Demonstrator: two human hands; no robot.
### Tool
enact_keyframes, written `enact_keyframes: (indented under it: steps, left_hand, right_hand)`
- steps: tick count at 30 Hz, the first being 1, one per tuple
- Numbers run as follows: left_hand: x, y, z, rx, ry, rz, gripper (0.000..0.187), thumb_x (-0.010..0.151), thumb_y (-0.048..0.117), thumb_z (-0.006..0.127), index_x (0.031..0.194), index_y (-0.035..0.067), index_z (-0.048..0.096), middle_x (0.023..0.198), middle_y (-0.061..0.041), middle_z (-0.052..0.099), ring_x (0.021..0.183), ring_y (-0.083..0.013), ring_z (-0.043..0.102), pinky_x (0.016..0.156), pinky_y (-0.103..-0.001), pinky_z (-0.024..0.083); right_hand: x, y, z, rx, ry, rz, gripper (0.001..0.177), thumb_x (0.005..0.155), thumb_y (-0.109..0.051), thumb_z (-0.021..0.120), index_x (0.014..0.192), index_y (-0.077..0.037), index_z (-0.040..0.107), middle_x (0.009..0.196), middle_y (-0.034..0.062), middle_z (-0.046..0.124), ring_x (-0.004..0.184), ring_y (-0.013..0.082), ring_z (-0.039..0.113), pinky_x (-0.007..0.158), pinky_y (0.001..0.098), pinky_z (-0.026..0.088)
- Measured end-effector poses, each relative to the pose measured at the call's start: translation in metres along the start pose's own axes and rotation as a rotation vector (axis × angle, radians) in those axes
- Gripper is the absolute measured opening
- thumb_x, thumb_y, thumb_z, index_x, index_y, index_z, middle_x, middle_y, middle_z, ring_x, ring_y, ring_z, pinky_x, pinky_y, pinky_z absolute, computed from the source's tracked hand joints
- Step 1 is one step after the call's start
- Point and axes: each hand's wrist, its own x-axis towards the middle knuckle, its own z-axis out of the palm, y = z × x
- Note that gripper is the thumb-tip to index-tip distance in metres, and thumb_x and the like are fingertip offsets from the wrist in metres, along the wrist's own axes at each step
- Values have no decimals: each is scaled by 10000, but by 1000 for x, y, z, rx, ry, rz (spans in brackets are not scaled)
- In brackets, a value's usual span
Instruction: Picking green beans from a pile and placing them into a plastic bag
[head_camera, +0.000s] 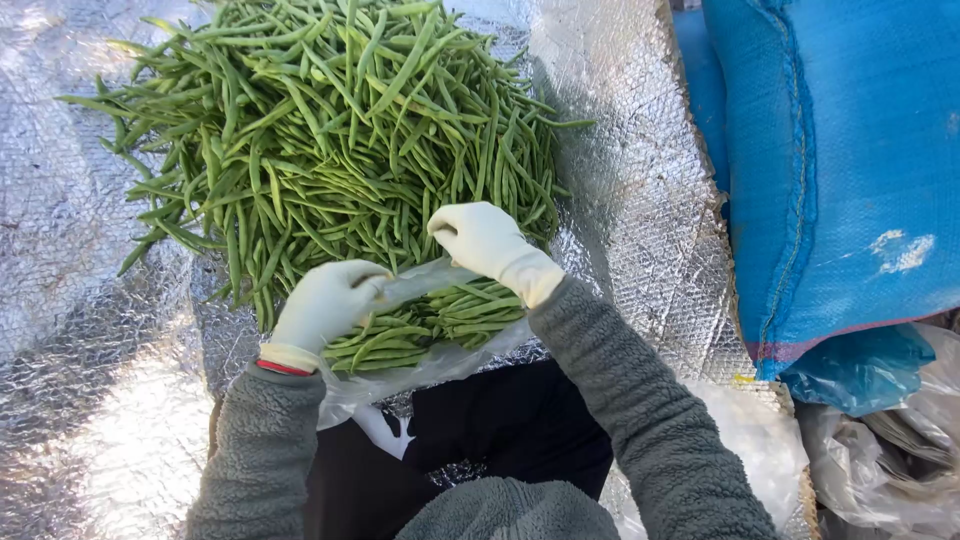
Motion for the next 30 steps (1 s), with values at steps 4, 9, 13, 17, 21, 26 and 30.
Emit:
enact_keyframes:
  steps: [4,9,13,17,21,26,30]
  left_hand:
    - [61,-43,-3,-259,234,-101,221,942,294,696,1133,221,779,830,6,781,572,-152,727,675,-305,566]
    - [147,-83,8,102,243,-371,342,888,650,623,1107,435,775,989,80,784,1049,-256,734,908,-449,568]
    - [186,-73,7,60,234,-422,387,929,589,611,1119,304,791,875,50,801,1069,-241,735,938,-434,561]
    - [210,-68,16,20,241,-504,545,861,646,683,1167,207,788,1075,-73,793,1142,-320,707,957,-473,558]
    - [239,-88,35,17,276,-592,507,813,589,748,1158,219,779,1064,-80,787,1124,-323,716,949,-488,567]
    - [236,-117,29,-30,208,-513,467,763,482,710,1116,185,786,1080,-122,787,1135,-338,715,964,-474,570]
    - [192,-125,8,-433,100,-453,609,742,154,812,1287,-57,640,1068,-235,762,807,-260,786,739,-361,653]
  right_hand:
    - [66,33,17,-42,36,106,234,982,-237,565,1154,-250,723,955,-45,784,685,86,764,873,357,584]
    - [145,83,56,-275,15,225,239,929,-311,607,1096,-315,777,1101,6,782,1111,272,722,953,440,572]
    - [174,86,79,-262,23,204,242,925,-335,606,1092,-290,774,1108,21,783,1134,284,711,982,443,572]
    - [195,78,92,-308,60,215,266,924,-357,634,1103,-210,764,1062,65,783,1091,302,728,948,463,581]
    - [202,70,105,-469,114,194,280,925,-364,675,1079,-148,765,1001,76,782,1040,292,746,909,485,593]
    - [206,82,102,-397,132,194,270,949,-343,638,1127,-168,743,1025,100,773,1062,319,735,906,493,592]
    - [176,79,76,-139,158,205,309,994,-374,545,1150,-144,681,1051,159,758,1113,380,702,959,531,568]
